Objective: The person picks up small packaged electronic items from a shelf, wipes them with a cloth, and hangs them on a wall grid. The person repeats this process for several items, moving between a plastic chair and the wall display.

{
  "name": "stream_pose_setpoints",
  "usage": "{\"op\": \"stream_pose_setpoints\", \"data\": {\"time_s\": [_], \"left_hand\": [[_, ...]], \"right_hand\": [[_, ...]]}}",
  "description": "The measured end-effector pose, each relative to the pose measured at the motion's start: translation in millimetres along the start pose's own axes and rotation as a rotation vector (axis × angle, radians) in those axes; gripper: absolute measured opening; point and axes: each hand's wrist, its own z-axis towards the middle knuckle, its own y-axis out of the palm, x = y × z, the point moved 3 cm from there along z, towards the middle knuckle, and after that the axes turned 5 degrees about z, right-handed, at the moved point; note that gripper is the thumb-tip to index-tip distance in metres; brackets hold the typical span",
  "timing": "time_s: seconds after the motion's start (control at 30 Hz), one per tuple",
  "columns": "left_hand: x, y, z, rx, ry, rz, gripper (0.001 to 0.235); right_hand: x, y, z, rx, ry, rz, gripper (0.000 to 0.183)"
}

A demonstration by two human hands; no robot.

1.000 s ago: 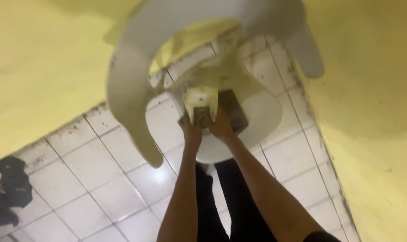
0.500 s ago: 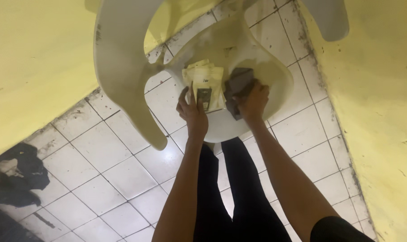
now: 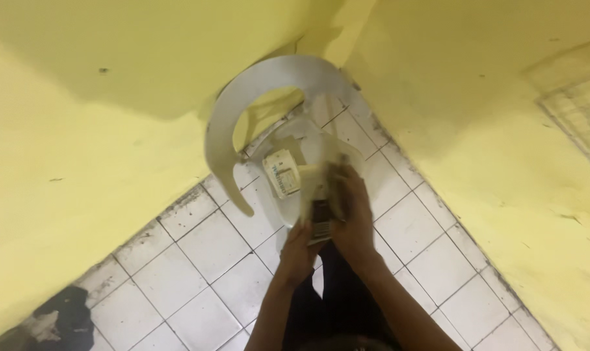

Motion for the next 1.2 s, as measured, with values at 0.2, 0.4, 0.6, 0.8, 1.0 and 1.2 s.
{"op": "stream_pose_setpoints", "data": {"time_s": [0.2, 0.4, 0.6, 0.8, 1.0, 1.2], "left_hand": [[71.7, 62.3, -108.8, -0.443, 0.208, -0.251, 0.077], [117.2, 81.0, -152.0, -0.451, 0.268, -0.424, 0.083], [142.1, 63.9, -137.8, -0.278, 0.435, 0.016, 0.054], [133.2, 77.7, -139.1, -0.279, 0.586, 0.347, 0.059], [132.7, 74.8, -160.9, -0.328, 0.613, 0.57, 0.05], [145.5, 59.0, -164.8, -0.393, 0.574, 0.072, 0.083]], "right_hand": [[-137.4, -9.6, 8.2, -0.269, -0.102, -0.239, 0.067], [-186.8, -23.4, -22.3, -0.402, -0.279, -0.361, 0.065], [-191.5, -42.0, -47.7, -0.477, -0.063, -0.076, 0.079], [-188.4, -51.6, -10.5, -0.024, -0.314, -0.15, 0.058], [-103.5, -26.4, 49.9, -0.322, 0.438, -0.108, 0.037], [-79.4, -44.6, -8.7, -0.128, 0.475, 0.43, 0.041]]}}
